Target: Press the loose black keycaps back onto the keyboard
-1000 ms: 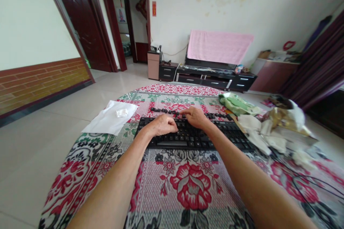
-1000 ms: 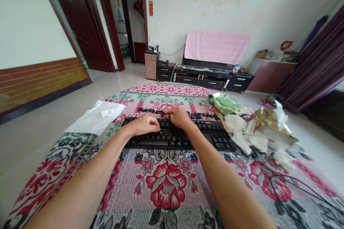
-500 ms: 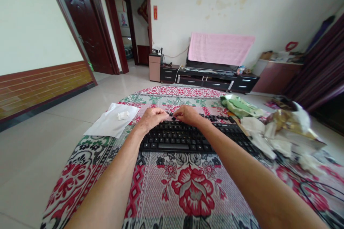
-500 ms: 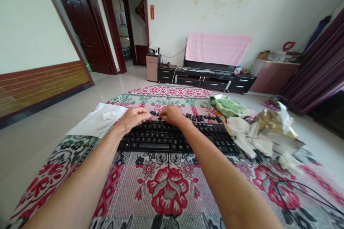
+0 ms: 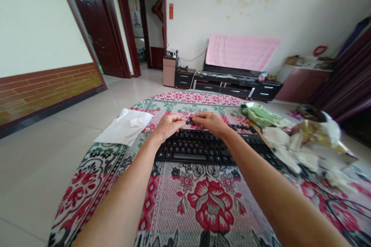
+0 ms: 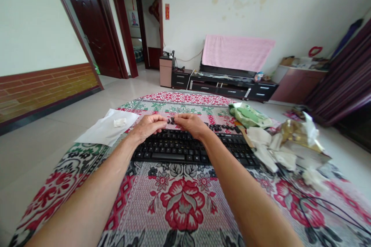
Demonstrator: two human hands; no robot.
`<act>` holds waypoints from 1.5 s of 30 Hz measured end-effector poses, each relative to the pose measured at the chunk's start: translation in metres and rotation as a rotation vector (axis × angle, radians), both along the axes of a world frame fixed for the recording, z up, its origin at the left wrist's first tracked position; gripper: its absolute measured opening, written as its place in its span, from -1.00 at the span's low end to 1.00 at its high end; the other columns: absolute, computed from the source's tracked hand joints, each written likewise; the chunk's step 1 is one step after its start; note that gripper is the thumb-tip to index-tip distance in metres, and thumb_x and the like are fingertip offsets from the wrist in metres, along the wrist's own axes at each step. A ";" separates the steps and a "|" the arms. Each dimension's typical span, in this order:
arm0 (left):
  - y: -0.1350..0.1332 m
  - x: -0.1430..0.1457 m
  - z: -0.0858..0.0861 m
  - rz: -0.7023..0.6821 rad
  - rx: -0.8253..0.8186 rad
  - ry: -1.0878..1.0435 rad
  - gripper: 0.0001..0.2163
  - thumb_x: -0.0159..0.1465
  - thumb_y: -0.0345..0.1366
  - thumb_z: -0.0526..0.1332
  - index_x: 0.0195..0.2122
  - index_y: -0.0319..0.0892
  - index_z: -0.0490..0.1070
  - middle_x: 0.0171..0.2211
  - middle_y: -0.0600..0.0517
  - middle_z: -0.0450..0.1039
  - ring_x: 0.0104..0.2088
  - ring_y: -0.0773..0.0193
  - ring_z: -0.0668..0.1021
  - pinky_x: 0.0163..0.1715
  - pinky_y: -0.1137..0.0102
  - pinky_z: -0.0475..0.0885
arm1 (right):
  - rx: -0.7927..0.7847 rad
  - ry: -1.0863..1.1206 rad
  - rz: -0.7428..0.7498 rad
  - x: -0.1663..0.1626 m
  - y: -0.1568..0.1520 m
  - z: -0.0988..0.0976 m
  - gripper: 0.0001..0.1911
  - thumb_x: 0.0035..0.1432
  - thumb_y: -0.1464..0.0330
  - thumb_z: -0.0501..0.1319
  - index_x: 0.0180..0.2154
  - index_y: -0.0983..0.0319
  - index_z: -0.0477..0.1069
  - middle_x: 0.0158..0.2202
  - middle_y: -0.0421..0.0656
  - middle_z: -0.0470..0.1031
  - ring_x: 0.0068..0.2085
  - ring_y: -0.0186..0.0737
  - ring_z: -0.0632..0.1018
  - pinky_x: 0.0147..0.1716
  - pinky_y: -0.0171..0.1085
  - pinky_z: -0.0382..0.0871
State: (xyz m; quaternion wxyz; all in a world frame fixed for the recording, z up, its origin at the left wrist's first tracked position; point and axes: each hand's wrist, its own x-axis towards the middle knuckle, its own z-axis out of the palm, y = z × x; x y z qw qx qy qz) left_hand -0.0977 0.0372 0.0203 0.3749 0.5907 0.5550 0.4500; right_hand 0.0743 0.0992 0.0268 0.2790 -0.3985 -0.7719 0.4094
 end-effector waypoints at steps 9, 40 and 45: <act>-0.005 0.019 0.002 -0.253 -0.008 -0.149 -0.77 0.00 -0.24 0.18 -0.31 -0.21 0.36 -0.48 0.07 0.39 -0.51 0.45 0.41 -0.53 0.51 0.28 | -0.700 0.553 0.108 0.021 -0.034 -0.007 -0.84 -0.10 0.33 0.24 -0.46 0.30 0.36 -0.52 -0.25 0.35 -0.54 -0.51 0.33 -0.57 -0.47 0.21; 0.000 0.029 -0.011 -0.119 -0.155 -0.280 -0.80 -0.07 -0.31 0.26 -0.42 -0.28 0.40 -0.57 0.04 0.42 -0.53 0.39 0.47 -0.56 0.52 0.32 | -0.240 0.410 -0.044 0.024 -0.045 -0.020 -0.82 -0.10 0.30 0.22 -0.37 0.22 0.41 -0.49 -0.24 0.40 -0.47 -0.42 0.41 -0.47 -0.39 0.29; -0.001 0.028 -0.009 -0.181 -0.141 -0.266 -0.82 -0.06 -0.36 0.24 -0.39 -0.27 0.39 -0.55 0.03 0.44 -0.50 0.37 0.49 -0.53 0.52 0.34 | -0.222 0.409 -0.070 0.023 -0.046 -0.021 -0.82 -0.11 0.30 0.23 -0.39 0.22 0.41 -0.51 -0.26 0.40 -0.49 -0.43 0.40 -0.47 -0.38 0.29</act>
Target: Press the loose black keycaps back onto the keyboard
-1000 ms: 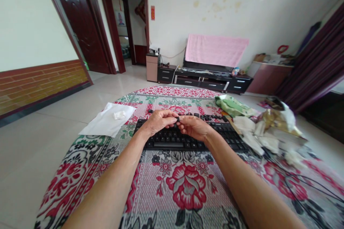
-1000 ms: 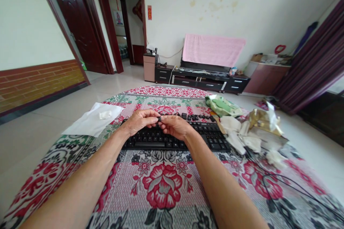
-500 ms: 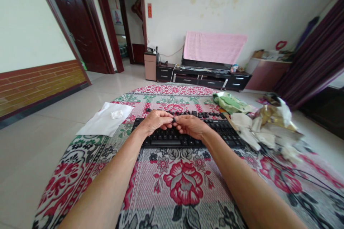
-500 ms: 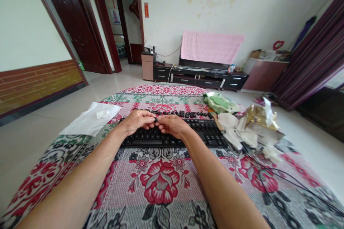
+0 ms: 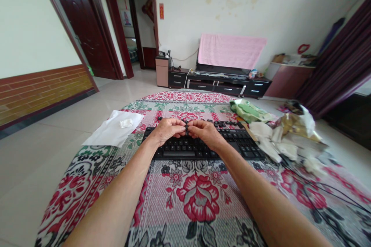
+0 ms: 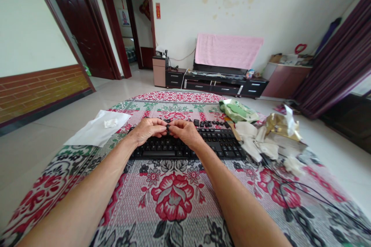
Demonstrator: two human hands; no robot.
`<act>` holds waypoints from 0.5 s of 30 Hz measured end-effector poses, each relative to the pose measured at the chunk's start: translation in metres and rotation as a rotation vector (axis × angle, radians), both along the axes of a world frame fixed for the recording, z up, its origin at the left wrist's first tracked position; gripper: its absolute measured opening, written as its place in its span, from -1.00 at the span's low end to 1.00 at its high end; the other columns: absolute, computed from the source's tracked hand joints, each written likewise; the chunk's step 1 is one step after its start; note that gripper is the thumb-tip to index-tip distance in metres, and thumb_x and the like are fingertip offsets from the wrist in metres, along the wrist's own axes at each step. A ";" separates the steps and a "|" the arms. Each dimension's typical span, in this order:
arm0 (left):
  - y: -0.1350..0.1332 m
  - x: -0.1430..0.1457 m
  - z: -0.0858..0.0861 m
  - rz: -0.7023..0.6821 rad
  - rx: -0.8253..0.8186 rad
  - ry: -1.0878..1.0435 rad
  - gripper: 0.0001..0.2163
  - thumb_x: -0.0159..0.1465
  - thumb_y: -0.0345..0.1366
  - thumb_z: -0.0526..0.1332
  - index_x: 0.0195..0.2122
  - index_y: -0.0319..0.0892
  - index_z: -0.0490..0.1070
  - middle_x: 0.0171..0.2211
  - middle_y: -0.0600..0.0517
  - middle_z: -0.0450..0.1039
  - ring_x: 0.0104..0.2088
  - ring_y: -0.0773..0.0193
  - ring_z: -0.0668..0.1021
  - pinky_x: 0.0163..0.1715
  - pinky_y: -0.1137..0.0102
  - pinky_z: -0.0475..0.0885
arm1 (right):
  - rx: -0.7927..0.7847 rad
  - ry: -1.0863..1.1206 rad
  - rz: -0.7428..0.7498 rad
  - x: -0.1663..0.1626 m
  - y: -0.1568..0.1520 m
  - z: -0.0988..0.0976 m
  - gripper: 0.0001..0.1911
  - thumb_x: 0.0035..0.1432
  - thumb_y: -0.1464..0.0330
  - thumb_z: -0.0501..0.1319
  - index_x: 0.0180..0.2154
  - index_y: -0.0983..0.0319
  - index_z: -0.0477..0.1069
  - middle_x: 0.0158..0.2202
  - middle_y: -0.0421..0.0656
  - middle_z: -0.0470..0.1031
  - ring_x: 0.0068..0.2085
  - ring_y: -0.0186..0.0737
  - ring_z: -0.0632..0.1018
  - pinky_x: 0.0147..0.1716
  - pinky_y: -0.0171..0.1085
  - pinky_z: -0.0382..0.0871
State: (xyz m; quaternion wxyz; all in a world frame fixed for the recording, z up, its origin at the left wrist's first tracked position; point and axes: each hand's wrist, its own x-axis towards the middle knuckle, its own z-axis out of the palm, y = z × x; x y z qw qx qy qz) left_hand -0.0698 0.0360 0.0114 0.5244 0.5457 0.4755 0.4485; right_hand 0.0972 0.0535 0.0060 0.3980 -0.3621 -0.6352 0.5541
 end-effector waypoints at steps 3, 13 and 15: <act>0.000 -0.002 0.000 -0.045 -0.027 -0.041 -0.83 -0.04 -0.39 0.21 -0.37 -0.27 0.38 -0.54 0.01 0.45 -0.48 0.35 0.50 -0.54 0.52 0.33 | -0.028 0.027 0.039 0.002 0.001 0.000 -0.82 -0.08 0.28 0.21 -0.38 0.21 0.43 -0.48 -0.25 0.41 -0.48 -0.44 0.40 -0.46 -0.39 0.29; 0.000 -0.001 -0.001 -0.068 -0.036 -0.021 -0.81 -0.01 -0.27 0.22 -0.38 -0.26 0.36 -0.54 0.00 0.44 -0.51 0.34 0.50 -0.59 0.53 0.33 | -0.068 0.007 0.053 0.004 0.002 -0.001 -0.82 -0.09 0.30 0.22 -0.37 0.20 0.45 -0.47 -0.24 0.44 -0.48 -0.42 0.41 -0.44 -0.37 0.30; 0.000 0.000 -0.002 -0.056 -0.030 -0.014 -0.79 -0.03 -0.27 0.25 -0.40 -0.26 0.35 -0.56 0.02 0.42 -0.51 0.34 0.50 -0.60 0.54 0.32 | -0.070 0.003 0.038 0.003 0.001 0.000 -0.81 -0.10 0.31 0.22 -0.36 0.21 0.45 -0.47 -0.23 0.44 -0.47 -0.42 0.41 -0.42 -0.36 0.30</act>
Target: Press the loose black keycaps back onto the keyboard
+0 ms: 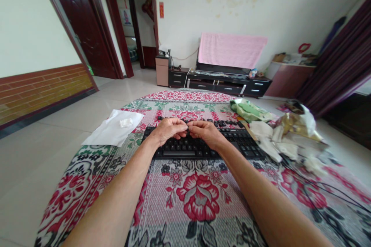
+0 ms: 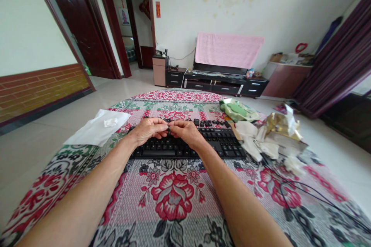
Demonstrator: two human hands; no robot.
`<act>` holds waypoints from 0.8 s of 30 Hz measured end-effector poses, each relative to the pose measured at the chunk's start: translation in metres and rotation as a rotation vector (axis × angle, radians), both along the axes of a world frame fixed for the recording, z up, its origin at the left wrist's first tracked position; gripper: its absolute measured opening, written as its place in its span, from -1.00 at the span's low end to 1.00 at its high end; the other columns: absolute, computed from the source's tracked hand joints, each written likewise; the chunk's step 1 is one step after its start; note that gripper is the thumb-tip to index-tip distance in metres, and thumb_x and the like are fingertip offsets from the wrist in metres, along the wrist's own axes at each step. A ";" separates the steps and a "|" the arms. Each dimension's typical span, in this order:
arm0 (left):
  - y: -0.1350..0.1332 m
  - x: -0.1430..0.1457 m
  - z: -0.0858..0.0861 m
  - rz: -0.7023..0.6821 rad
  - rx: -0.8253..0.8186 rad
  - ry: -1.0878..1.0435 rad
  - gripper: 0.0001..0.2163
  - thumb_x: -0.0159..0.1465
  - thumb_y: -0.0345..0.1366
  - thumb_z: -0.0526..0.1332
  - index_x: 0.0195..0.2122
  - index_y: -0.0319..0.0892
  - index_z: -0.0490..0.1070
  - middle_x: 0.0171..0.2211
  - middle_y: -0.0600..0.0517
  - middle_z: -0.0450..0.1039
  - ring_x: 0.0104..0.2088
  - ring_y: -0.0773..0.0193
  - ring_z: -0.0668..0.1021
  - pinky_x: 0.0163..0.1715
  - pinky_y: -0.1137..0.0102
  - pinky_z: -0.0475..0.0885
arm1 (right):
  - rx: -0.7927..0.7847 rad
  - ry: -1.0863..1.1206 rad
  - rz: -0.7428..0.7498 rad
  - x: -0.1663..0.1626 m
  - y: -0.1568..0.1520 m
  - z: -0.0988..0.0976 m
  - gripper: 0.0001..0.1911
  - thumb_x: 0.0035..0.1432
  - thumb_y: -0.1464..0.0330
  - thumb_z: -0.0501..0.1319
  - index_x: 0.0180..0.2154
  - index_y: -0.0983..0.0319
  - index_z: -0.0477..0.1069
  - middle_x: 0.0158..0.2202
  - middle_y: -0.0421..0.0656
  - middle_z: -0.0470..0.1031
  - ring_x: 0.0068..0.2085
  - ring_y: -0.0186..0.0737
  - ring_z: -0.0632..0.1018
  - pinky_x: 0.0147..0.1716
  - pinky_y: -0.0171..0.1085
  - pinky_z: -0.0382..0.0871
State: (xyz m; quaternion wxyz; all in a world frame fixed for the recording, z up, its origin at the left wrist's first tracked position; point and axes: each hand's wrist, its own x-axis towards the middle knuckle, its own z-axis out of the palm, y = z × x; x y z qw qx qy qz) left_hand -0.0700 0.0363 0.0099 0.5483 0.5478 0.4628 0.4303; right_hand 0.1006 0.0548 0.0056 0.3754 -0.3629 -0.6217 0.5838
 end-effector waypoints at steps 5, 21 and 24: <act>0.000 -0.001 0.002 0.015 -0.054 -0.091 -0.80 -0.04 -0.29 0.26 -0.42 -0.27 0.33 -0.56 0.04 0.41 -0.53 0.39 0.49 -0.59 0.56 0.33 | -0.029 0.059 0.036 -0.001 -0.001 0.001 -0.76 -0.12 0.33 0.24 -0.30 0.20 0.43 -0.37 -0.21 0.45 -0.41 -0.40 0.43 -0.38 -0.34 0.30; -0.002 -0.004 0.002 -0.052 -0.123 -0.125 -0.80 0.01 -0.26 0.24 -0.39 -0.27 0.33 -0.46 -0.01 0.44 -0.45 0.33 0.52 -0.62 0.58 0.32 | 0.107 -0.011 0.084 -0.001 -0.005 0.003 -0.76 -0.09 0.31 0.20 -0.29 0.21 0.42 -0.37 -0.21 0.43 -0.40 -0.38 0.40 -0.40 -0.35 0.29; -0.001 -0.006 0.001 -0.070 -0.117 -0.112 -0.80 0.03 -0.25 0.22 -0.37 -0.27 0.34 -0.45 -0.03 0.44 -0.45 0.33 0.52 -0.62 0.58 0.33 | 0.114 -0.012 0.093 0.000 -0.004 0.002 -0.76 -0.07 0.32 0.18 -0.28 0.19 0.42 -0.37 -0.22 0.43 -0.40 -0.38 0.40 -0.39 -0.35 0.28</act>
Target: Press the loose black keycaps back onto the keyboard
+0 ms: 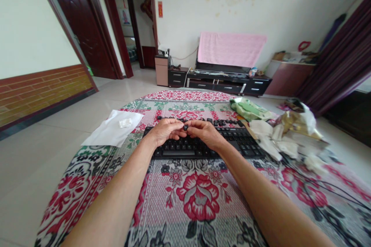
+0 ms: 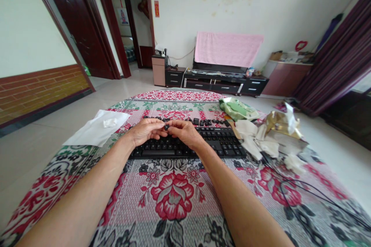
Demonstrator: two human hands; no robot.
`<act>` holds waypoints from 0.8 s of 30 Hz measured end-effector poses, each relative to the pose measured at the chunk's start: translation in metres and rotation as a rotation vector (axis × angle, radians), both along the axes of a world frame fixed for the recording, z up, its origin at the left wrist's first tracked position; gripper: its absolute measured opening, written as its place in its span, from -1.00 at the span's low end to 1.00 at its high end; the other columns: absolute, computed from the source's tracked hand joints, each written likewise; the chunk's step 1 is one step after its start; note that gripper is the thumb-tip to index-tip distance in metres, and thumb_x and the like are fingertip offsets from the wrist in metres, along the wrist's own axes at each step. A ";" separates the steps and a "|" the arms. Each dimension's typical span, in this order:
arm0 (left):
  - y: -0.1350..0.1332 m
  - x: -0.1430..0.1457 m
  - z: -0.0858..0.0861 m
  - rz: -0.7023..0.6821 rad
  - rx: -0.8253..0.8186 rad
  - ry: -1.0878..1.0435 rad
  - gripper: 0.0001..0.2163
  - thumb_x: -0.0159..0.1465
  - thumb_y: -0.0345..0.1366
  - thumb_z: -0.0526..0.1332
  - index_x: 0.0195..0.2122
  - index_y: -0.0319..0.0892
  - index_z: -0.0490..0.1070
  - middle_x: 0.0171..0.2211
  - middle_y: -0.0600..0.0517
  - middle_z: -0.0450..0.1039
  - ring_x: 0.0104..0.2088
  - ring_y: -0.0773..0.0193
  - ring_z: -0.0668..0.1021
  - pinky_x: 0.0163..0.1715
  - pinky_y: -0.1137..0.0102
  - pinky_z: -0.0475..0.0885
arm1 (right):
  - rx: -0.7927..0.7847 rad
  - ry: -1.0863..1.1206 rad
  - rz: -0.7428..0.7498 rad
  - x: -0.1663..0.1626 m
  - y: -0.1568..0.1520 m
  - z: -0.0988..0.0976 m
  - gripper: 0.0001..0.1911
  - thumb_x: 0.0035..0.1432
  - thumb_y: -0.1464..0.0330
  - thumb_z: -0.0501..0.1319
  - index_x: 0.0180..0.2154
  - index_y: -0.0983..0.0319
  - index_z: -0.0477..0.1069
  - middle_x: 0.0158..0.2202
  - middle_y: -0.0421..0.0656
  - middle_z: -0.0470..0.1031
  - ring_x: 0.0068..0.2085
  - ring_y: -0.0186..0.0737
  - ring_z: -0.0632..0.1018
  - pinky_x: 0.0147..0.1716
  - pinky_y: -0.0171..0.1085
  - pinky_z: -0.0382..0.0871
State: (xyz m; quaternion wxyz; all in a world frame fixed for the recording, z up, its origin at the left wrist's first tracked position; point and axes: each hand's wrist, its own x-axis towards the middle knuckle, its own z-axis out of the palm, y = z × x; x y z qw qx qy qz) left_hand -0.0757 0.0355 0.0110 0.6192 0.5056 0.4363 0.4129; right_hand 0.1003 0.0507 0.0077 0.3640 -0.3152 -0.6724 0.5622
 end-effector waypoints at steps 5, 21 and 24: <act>-0.001 0.000 0.001 0.002 0.000 0.014 -0.80 0.03 -0.26 0.22 -0.38 -0.27 0.34 -0.46 -0.03 0.45 -0.45 0.33 0.52 -0.60 0.57 0.33 | -0.001 -0.002 -0.016 0.000 0.000 -0.001 -0.77 -0.08 0.33 0.18 -0.28 0.17 0.44 -0.36 -0.23 0.45 -0.40 -0.38 0.41 -0.39 -0.34 0.29; -0.001 -0.003 0.001 -0.020 -0.004 0.032 -0.78 -0.01 -0.24 0.25 -0.39 -0.27 0.35 -0.45 -0.05 0.47 -0.43 0.30 0.53 -0.59 0.55 0.32 | 0.020 -0.005 -0.012 -0.001 -0.001 0.000 -0.78 -0.05 0.33 0.15 -0.28 0.14 0.44 -0.37 -0.25 0.46 -0.38 -0.37 0.42 -0.39 -0.33 0.31; 0.000 -0.004 0.000 -0.032 0.001 0.046 -0.78 0.00 -0.24 0.24 -0.38 -0.27 0.36 -0.46 -0.06 0.47 -0.43 0.30 0.52 -0.57 0.54 0.33 | 0.030 -0.006 -0.022 -0.001 -0.001 0.000 -0.79 -0.05 0.34 0.15 -0.30 0.15 0.44 -0.37 -0.24 0.46 -0.38 -0.37 0.42 -0.39 -0.34 0.31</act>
